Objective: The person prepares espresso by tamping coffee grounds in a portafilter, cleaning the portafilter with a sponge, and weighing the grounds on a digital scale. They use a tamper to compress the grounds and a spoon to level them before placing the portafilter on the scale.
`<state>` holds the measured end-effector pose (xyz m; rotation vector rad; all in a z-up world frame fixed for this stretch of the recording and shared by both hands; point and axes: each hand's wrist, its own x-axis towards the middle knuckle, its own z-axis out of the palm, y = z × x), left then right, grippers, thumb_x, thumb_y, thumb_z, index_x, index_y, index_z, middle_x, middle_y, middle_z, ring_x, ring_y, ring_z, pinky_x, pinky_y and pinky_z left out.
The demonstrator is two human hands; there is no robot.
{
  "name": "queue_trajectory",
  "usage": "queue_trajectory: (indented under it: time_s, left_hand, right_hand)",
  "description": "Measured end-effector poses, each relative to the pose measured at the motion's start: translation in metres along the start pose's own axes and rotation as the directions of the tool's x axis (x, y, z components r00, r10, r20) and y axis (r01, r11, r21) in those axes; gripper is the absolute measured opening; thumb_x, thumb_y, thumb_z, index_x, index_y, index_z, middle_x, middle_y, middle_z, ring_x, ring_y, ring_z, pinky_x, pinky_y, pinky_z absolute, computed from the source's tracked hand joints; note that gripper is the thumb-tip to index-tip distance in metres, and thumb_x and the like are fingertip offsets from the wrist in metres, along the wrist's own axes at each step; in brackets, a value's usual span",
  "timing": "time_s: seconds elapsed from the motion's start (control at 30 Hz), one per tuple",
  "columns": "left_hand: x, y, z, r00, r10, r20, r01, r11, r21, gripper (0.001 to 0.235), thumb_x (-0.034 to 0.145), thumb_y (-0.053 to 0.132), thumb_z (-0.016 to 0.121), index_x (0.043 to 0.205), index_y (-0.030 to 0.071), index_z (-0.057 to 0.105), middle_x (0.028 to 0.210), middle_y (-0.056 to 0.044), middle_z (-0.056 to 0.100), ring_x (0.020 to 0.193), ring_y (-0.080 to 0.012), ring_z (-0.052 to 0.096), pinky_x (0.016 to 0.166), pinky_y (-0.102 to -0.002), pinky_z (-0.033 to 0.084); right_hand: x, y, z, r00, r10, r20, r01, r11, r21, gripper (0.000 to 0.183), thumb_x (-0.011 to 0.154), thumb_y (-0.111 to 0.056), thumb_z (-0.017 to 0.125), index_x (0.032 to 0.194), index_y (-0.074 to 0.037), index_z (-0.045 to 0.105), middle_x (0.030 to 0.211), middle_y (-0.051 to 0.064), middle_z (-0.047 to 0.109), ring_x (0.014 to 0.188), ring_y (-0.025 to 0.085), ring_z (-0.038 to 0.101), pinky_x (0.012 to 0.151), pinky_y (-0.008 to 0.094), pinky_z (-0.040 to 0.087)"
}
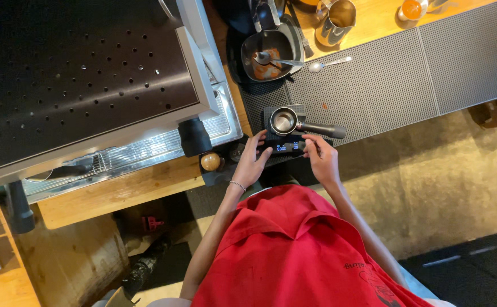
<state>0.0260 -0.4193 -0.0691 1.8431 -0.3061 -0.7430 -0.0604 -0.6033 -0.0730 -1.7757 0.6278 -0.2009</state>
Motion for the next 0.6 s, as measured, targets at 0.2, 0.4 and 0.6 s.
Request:
queue_trajectory:
  time_s: [0.2,0.4,0.6]
  left_hand:
    - [0.000,0.002,-0.001,1.000,0.012,-0.005,-0.012,1.000,0.001,0.051,0.092,0.023,0.055,0.138,0.008,0.040,0.126,-0.018,0.048,0.122,-0.0332,0.049,0.098,-0.043,0.044]
    - [0.003,-0.007,-0.002,0.999,0.036,-0.017,-0.036,0.999,-0.025,0.050,0.092,0.021,0.056,0.138,0.008,0.040,0.125,-0.018,0.048,0.121,-0.0343,0.050,0.097,-0.043,0.044]
    - [0.006,-0.001,-0.002,0.998,0.048,-0.044,-0.050,0.998,-0.038,0.049,0.092,0.021,0.056,0.137,0.009,0.041,0.124,-0.018,0.048,0.120,-0.0346,0.051,0.096,-0.043,0.045]
  right_hand:
    - [0.007,-0.018,-0.010,0.994,-0.100,-0.035,0.098,0.994,-0.049,0.017,0.095,-0.006,0.053,0.104,-0.004,0.067,0.070,0.013,0.061,0.063,0.018,0.062,0.061,0.032,0.052]
    - [0.025,-0.032,-0.019,0.970,-0.238,-0.056,0.232,0.968,-0.100,0.016,0.095,-0.002,0.054,0.103,-0.003,0.067,0.071,0.013,0.061,0.063,0.020,0.063,0.062,0.030,0.052]
    - [0.037,-0.034,-0.026,0.899,-0.437,0.026,0.421,0.846,-0.327,0.017,0.094,-0.004,0.058,0.108,-0.004,0.067,0.080,0.012,0.061,0.070,0.027,0.062,0.063,0.032,0.052]
